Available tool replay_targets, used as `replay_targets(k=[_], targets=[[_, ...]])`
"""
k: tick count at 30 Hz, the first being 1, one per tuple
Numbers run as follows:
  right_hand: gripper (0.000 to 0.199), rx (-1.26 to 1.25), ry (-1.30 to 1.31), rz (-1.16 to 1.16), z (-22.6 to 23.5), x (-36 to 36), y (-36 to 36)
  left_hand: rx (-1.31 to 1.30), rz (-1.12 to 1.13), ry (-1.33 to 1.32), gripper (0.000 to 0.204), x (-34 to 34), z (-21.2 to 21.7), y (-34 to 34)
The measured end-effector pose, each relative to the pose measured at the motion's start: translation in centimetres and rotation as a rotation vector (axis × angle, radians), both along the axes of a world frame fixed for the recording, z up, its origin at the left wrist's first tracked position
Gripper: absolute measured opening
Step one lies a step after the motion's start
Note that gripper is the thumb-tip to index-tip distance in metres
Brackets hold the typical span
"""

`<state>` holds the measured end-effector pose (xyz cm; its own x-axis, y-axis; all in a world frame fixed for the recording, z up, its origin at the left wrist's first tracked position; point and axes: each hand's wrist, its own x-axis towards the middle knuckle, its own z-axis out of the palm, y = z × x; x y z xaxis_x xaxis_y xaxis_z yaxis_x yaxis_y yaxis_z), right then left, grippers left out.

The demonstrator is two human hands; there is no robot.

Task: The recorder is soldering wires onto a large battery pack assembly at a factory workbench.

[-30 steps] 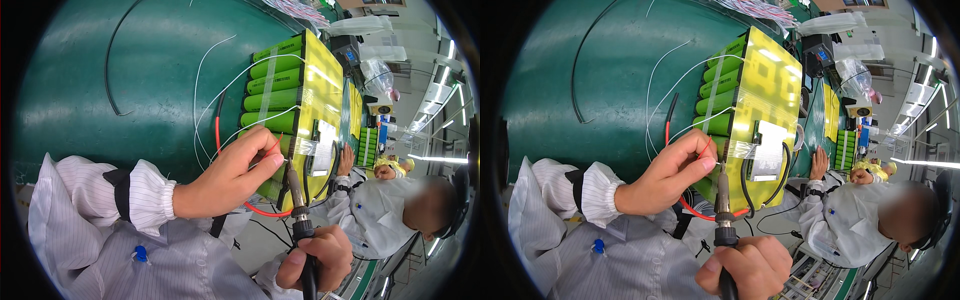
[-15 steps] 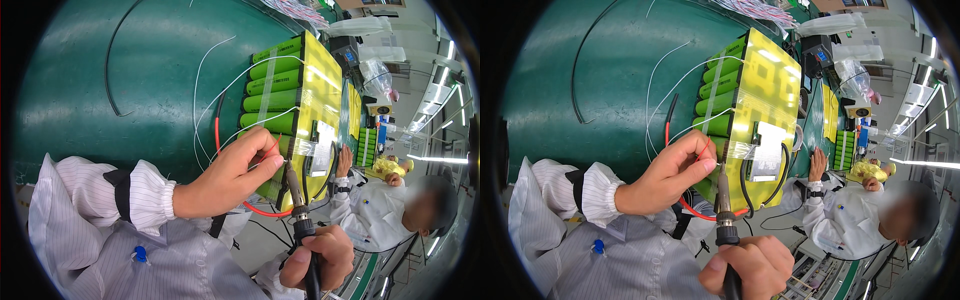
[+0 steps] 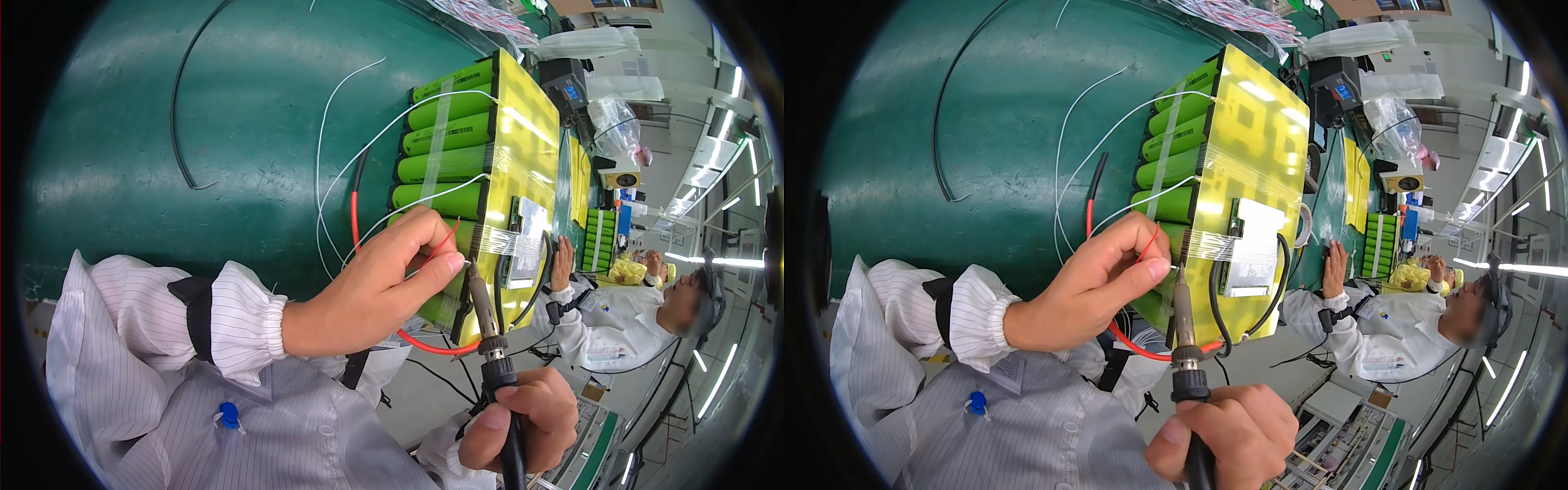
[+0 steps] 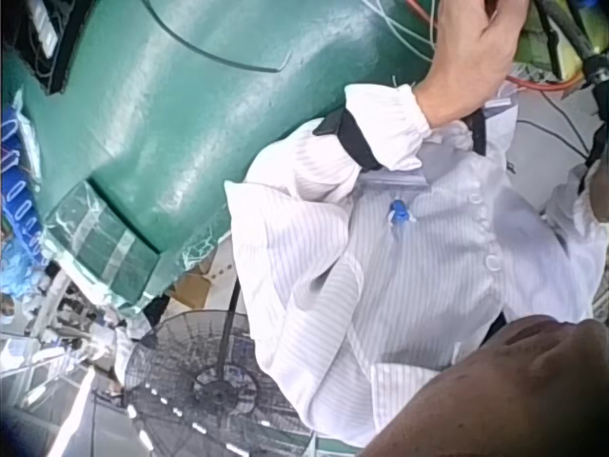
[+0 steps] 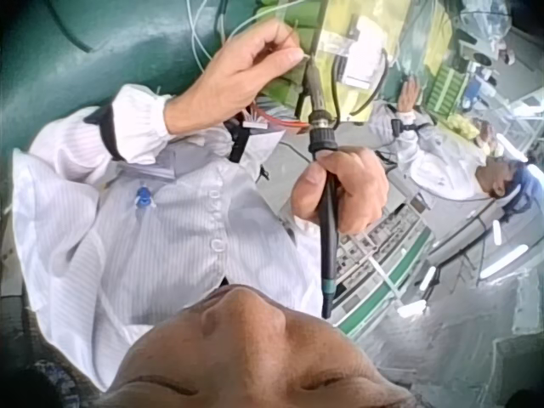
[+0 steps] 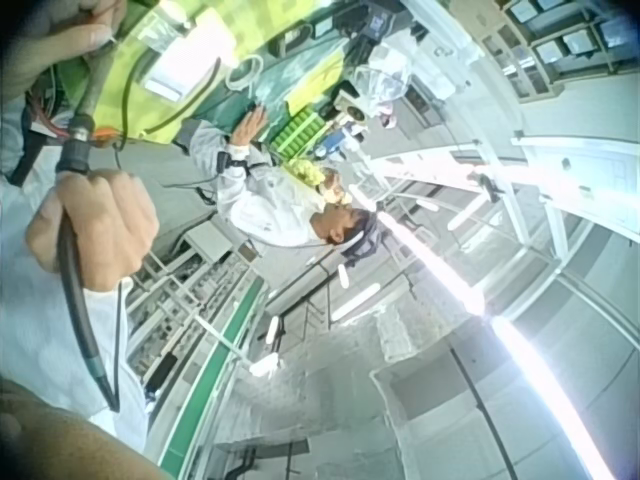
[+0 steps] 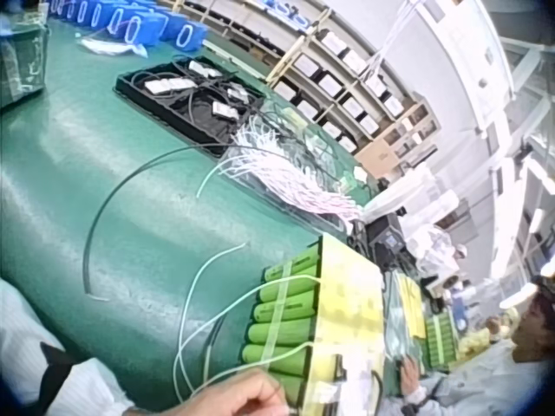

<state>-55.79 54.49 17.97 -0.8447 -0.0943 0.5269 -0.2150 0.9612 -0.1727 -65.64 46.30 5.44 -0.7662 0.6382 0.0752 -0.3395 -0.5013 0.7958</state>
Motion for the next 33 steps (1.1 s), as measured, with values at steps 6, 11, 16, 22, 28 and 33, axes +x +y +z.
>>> replay_targets(k=[6, 11, 16, 22, 28, 33], targets=[[0.022, -0.001, 0.026, -0.024, 0.2, 0.0, 0.0, -0.003, -0.007, 0.019, 0.016, 0.0, 0.3, 0.1], [0.022, 0.026, 0.004, -0.030, 0.4, 0.1, 0.0, -0.004, -0.007, 0.021, 0.016, -0.1, 0.4, 0.0], [0.022, -0.017, -0.048, -0.054, 0.9, 0.6, -0.2, -0.012, -0.011, 0.019, 0.015, 0.0, 0.7, -0.1], [0.028, -0.338, 0.279, 0.018, 1.5, 0.6, 0.6, 0.002, -0.058, 0.006, 0.009, 0.0, 0.5, -0.4], [0.024, -0.363, 0.474, -0.082, 0.6, 1.5, 1.4, 0.011, -0.047, 0.026, 0.009, 0.1, 0.3, -0.3], [0.025, -0.364, 0.604, -0.216, 0.2, 2.4, 2.0, 0.008, -0.057, 0.028, 0.010, 0.0, 0.3, -0.2]])
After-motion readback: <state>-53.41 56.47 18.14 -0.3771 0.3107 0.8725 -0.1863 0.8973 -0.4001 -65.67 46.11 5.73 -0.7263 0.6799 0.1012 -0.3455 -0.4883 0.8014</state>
